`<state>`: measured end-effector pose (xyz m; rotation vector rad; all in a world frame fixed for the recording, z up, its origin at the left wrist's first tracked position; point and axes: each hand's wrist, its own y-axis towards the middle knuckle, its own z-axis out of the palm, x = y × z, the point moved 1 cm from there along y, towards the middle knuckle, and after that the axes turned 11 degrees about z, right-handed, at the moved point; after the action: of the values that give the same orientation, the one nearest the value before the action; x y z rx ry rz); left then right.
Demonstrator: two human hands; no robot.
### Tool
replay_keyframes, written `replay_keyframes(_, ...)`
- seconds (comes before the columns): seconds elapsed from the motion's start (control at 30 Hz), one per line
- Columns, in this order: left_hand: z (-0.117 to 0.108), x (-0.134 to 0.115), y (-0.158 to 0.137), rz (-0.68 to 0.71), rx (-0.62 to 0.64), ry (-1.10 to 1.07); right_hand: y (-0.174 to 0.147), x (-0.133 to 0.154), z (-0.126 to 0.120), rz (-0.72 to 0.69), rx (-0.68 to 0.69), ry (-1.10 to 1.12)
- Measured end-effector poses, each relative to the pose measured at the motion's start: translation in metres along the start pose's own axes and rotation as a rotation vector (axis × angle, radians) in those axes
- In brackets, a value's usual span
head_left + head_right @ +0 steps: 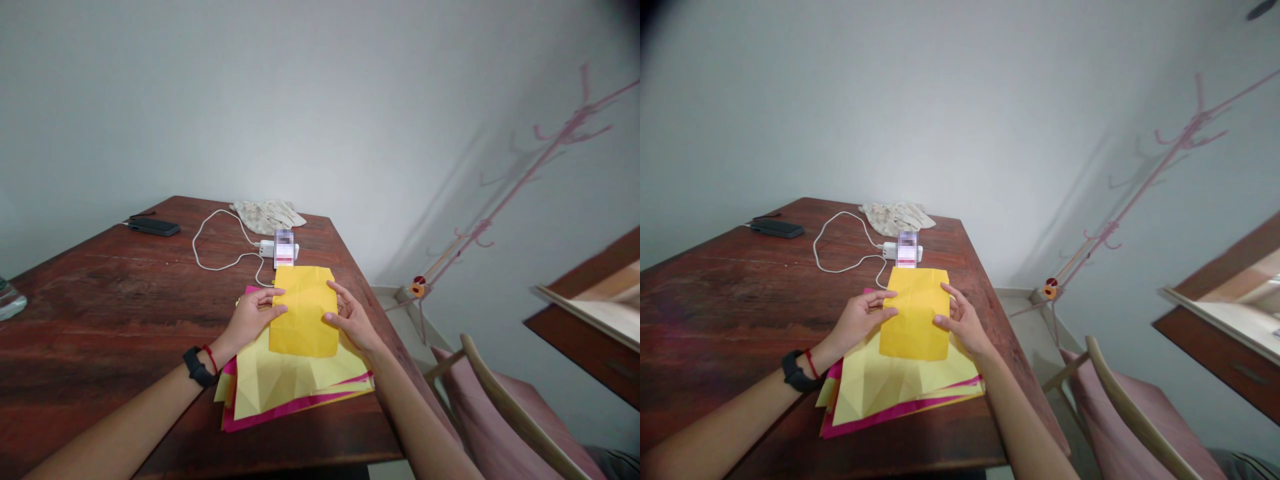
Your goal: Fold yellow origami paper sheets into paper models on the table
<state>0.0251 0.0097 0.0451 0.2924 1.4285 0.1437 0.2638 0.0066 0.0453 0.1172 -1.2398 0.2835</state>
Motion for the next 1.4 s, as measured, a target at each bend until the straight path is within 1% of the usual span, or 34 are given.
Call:
replay_keyframes(0.07, -0.001, 0.001, 0.000, 0.000, -0.009, 0.009, 0.000, -0.002, -0.001, -0.008, 0.002, -0.055)
replay_keyframes(0.13, -0.003, 0.000, 0.001, 0.024, -0.021, 0.043, 0.003, -0.005, -0.004, -0.039, -0.034, -0.108)
replay_keyframes(0.2, -0.004, -0.001, 0.000, 0.066, -0.039, 0.105, 0.006, -0.008, -0.008, -0.084, -0.096, -0.175)
replay_keyframes(0.33, -0.005, -0.005, -0.003, 0.164, -0.081, 0.275, 0.009, -0.009, -0.016, -0.202, -0.277, -0.335)
replay_keyframes(0.4, -0.005, -0.008, -0.005, 0.229, -0.085, 0.360, 0.008, -0.007, -0.016, -0.274, -0.326, -0.415)
replay_keyframes(0.53, -0.005, -0.013, -0.008, 0.401, -0.052, 0.449, 0.005, -0.001, -0.014, -0.412, -0.332, -0.539)
replay_keyframes(0.6, -0.004, -0.016, -0.008, 0.459, -0.038, 0.476, 0.003, 0.001, -0.013, -0.475, -0.355, -0.569)
replay_keyframes(0.7, -0.003, -0.021, -0.008, 0.513, -0.070, 0.488, 0.002, 0.003, -0.012, -0.492, -0.352, -0.536)
replay_keyframes(0.77, -0.003, -0.023, -0.008, 0.501, -0.068, 0.447, 0.001, 0.004, -0.011, -0.448, -0.305, -0.486)
replay_keyframes(0.8, -0.003, -0.024, -0.007, 0.466, -0.057, 0.409, 0.001, 0.004, -0.009, -0.411, -0.263, -0.456)
replay_keyframes(0.9, -0.003, -0.021, -0.007, 0.297, -0.039, 0.253, 0.000, 0.001, -0.005, -0.279, -0.125, -0.341)
replay_keyframes(0.97, -0.002, -0.019, -0.006, 0.217, -0.051, 0.165, 0.001, -0.002, -0.004, -0.210, -0.088, -0.266)
replay_keyframes(1.03, -0.002, -0.020, -0.006, 0.186, -0.061, 0.128, 0.002, -0.003, -0.004, -0.175, -0.092, -0.222)
replay_keyframes(1.13, -0.001, -0.022, -0.006, 0.177, -0.063, 0.141, 0.003, -0.004, -0.005, -0.157, -0.104, -0.195)
replay_keyframes(1.3, 0.000, -0.021, -0.004, 0.175, -0.026, 0.144, 0.004, -0.001, -0.005, -0.199, -0.113, -0.213)
replay_keyframes(1.4, -0.002, -0.019, -0.003, 0.173, -0.019, 0.117, 0.005, 0.000, -0.006, -0.213, -0.154, -0.177)
